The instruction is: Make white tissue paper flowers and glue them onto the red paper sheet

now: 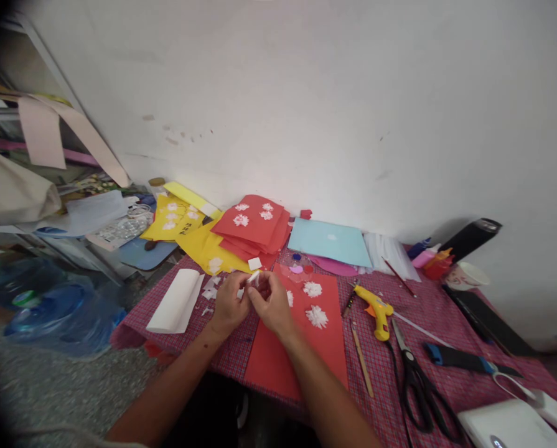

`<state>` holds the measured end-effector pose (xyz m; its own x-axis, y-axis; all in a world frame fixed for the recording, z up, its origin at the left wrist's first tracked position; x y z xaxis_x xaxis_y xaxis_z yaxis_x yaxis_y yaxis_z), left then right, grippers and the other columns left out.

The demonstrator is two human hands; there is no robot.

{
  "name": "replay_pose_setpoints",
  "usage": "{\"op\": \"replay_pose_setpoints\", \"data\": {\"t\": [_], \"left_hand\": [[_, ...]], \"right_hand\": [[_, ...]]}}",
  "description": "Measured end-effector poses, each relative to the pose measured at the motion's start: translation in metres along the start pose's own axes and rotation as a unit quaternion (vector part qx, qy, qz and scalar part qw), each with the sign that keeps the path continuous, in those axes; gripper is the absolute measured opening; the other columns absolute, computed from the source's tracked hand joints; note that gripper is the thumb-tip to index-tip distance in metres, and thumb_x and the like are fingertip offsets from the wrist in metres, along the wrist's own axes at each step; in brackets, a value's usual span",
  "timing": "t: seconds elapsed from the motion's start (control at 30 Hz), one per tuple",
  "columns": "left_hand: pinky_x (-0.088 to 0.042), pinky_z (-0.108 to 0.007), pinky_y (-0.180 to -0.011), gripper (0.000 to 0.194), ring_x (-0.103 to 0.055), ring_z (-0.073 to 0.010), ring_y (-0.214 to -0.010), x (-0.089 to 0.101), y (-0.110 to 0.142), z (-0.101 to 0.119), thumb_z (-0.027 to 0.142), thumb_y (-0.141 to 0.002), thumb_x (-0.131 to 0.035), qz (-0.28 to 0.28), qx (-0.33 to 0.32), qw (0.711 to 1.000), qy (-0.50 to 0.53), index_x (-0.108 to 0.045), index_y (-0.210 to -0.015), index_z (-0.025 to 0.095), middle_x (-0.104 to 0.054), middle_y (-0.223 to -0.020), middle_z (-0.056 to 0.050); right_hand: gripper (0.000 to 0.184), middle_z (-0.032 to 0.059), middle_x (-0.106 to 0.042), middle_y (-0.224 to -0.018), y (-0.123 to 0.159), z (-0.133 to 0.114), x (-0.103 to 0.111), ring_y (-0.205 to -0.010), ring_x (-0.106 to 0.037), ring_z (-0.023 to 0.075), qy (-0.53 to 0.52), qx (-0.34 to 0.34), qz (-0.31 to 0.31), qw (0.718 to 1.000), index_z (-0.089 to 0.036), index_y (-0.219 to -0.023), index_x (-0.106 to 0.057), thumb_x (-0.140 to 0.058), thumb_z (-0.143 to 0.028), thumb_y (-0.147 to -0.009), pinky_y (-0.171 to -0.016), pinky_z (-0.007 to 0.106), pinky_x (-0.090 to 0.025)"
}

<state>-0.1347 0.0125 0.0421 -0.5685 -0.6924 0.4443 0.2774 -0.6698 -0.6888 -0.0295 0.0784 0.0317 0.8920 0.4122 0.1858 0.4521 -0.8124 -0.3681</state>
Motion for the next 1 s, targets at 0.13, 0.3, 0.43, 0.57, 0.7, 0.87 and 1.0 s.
{"op": "replay_pose_setpoints", "data": {"t": [0.13,0.3,0.43,0.57,0.7,0.87,1.0], "left_hand": [[-0.048,-0.035,-0.084,0.019,-0.060,-0.0212,-0.093,0.001,0.000,0.003,0.014,-0.087,-0.051,0.006,-0.003,1.000,-0.003,-0.059,-0.103,0.019,-0.065,-0.097,-0.009],[-0.047,-0.029,-0.075,0.014,-0.059,-0.0171,-0.079,0.014,-0.002,-0.017,0.018,-0.085,-0.056,0.068,0.110,0.990,0.051,-0.060,-0.098,0.019,-0.064,-0.087,-0.005],[-0.047,-0.025,-0.065,0.013,-0.058,-0.0129,-0.068,0.012,0.004,-0.054,0.024,-0.081,-0.060,0.110,0.266,0.935,0.206,-0.059,-0.093,0.019,-0.062,-0.081,-0.001],[-0.045,-0.022,-0.054,0.021,-0.054,-0.0089,-0.056,0.004,0.013,-0.080,0.025,-0.077,-0.063,0.160,0.349,0.856,0.347,-0.056,-0.095,0.019,-0.055,-0.075,0.004],[-0.046,-0.022,-0.052,0.026,-0.055,-0.0079,-0.055,0.001,0.018,-0.089,0.026,-0.072,-0.066,0.180,0.372,0.828,0.378,-0.056,-0.095,0.018,-0.055,-0.075,0.005],[-0.046,-0.021,-0.052,0.028,-0.056,-0.0072,-0.056,-0.002,0.017,-0.087,0.027,-0.072,-0.067,0.166,0.375,0.828,0.382,-0.056,-0.096,0.018,-0.055,-0.076,0.005],[-0.043,-0.020,-0.052,0.023,-0.053,-0.0072,-0.054,-0.009,0.016,-0.082,0.025,-0.073,-0.066,0.129,0.375,0.834,0.384,-0.056,-0.092,0.017,-0.054,-0.072,0.005]], "right_hand": [[0.016,0.0016,-0.064,-0.081,-0.001,0.009,0.007,-0.072,-0.058,0.0168,0.012,-0.028,0.037,0.999,-0.020,-0.090,-0.061,-0.055,-0.034,-0.088,-0.066,0.028,-0.047],[0.019,-0.0017,-0.058,-0.067,-0.005,0.020,0.016,-0.061,-0.052,0.0157,0.063,-0.052,0.056,0.995,-0.020,-0.076,-0.060,-0.053,-0.034,-0.087,-0.056,0.025,-0.040],[0.021,-0.0022,-0.057,-0.064,-0.007,0.025,0.009,-0.058,-0.051,0.0150,0.114,-0.065,0.001,0.991,-0.020,-0.071,-0.058,-0.052,-0.032,-0.086,-0.054,0.025,-0.036],[0.016,-0.0014,-0.061,-0.065,-0.002,0.031,-0.017,-0.059,-0.053,0.0146,0.208,-0.067,-0.121,0.968,-0.020,-0.073,-0.062,-0.053,-0.026,-0.084,-0.054,0.024,-0.032],[0.015,0.0003,-0.064,-0.065,0.001,0.036,-0.034,-0.059,-0.055,0.0147,0.251,-0.069,-0.171,0.950,-0.020,-0.068,-0.064,-0.056,-0.020,-0.081,-0.055,0.024,-0.032],[0.018,0.0032,-0.071,-0.080,-0.007,0.031,-0.021,-0.069,-0.062,0.0185,0.217,-0.065,-0.088,0.970,-0.022,-0.093,-0.067,-0.060,-0.016,-0.078,-0.062,0.027,-0.039],[0.020,0.0035,-0.071,-0.087,-0.007,0.020,-0.001,-0.072,-0.062,0.0190,0.183,-0.047,-0.030,0.982,-0.021,-0.099,-0.066,-0.055,-0.019,-0.081,-0.066,0.029,-0.044]]}}
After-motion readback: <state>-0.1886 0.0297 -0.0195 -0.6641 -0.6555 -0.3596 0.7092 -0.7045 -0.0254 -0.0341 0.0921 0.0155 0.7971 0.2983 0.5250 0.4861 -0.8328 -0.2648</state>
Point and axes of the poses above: each hand's wrist, its own y-axis away from the middle knuckle, its own x-axis out of the back of the hand, z = x × y, the point moved 10 cm from there along -y, towards the middle knuckle
